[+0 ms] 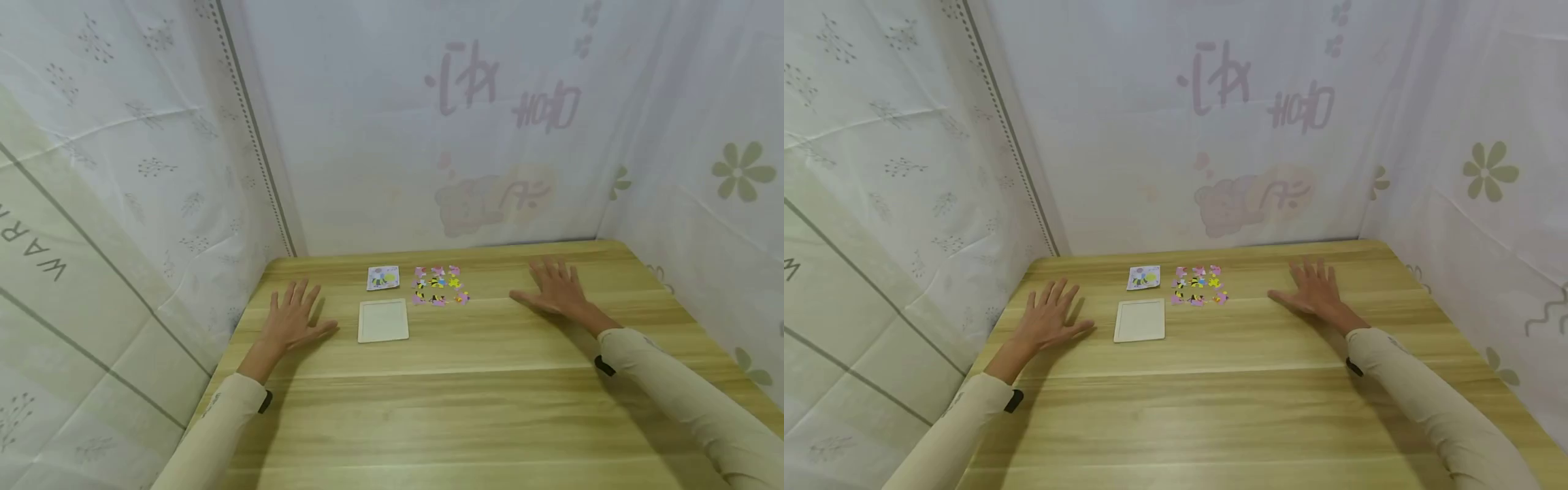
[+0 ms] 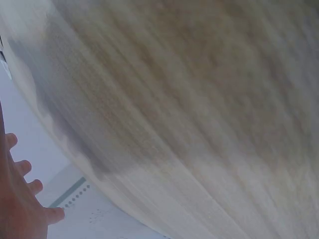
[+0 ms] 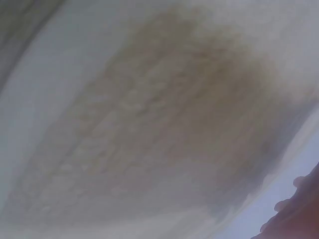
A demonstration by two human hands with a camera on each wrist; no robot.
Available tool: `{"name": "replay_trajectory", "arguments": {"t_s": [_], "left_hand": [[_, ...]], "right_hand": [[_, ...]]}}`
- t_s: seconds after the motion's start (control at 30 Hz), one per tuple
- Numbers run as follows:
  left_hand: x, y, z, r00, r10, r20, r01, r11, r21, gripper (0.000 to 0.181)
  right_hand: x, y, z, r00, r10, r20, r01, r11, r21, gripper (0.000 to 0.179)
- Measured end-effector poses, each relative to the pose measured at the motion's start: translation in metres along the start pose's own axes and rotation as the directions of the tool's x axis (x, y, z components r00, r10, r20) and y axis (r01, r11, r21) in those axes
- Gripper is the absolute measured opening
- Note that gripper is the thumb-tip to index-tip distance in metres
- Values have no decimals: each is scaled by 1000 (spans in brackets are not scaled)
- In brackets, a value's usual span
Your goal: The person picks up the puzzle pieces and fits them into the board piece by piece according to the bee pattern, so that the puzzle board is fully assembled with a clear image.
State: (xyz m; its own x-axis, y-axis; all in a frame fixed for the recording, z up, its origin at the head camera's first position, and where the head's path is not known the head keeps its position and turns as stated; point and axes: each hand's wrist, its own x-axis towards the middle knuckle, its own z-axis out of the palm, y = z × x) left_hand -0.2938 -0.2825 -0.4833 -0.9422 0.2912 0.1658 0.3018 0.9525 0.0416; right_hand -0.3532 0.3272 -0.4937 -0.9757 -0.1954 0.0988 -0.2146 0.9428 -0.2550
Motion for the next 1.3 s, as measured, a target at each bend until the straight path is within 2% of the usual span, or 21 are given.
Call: {"name": "replay_trajectory", "arguments": {"t_s": [0.37, 0.7, 1.0, 1.3], "left_hand": [[2, 5, 5, 1000, 30, 9, -30, 999, -22, 100], [5, 10, 6, 997, 72, 8, -72, 997, -24, 98], [6, 21, 5, 993, 121, 4, -120, 991, -52, 92], [9, 31, 5, 987, 161, 14, -159, 984, -75, 87]], "right_hand": [[9, -13, -2, 1000, -10, -3, 10, 1000, -21, 105], [16, -24, 0, 1000, -14, 28, 14, 1000, 12, 104], [24, -30, 5, 999, -39, 15, 39, 999, 14, 103], [35, -45, 6, 997, -70, 15, 71, 997, -24, 99]]}}
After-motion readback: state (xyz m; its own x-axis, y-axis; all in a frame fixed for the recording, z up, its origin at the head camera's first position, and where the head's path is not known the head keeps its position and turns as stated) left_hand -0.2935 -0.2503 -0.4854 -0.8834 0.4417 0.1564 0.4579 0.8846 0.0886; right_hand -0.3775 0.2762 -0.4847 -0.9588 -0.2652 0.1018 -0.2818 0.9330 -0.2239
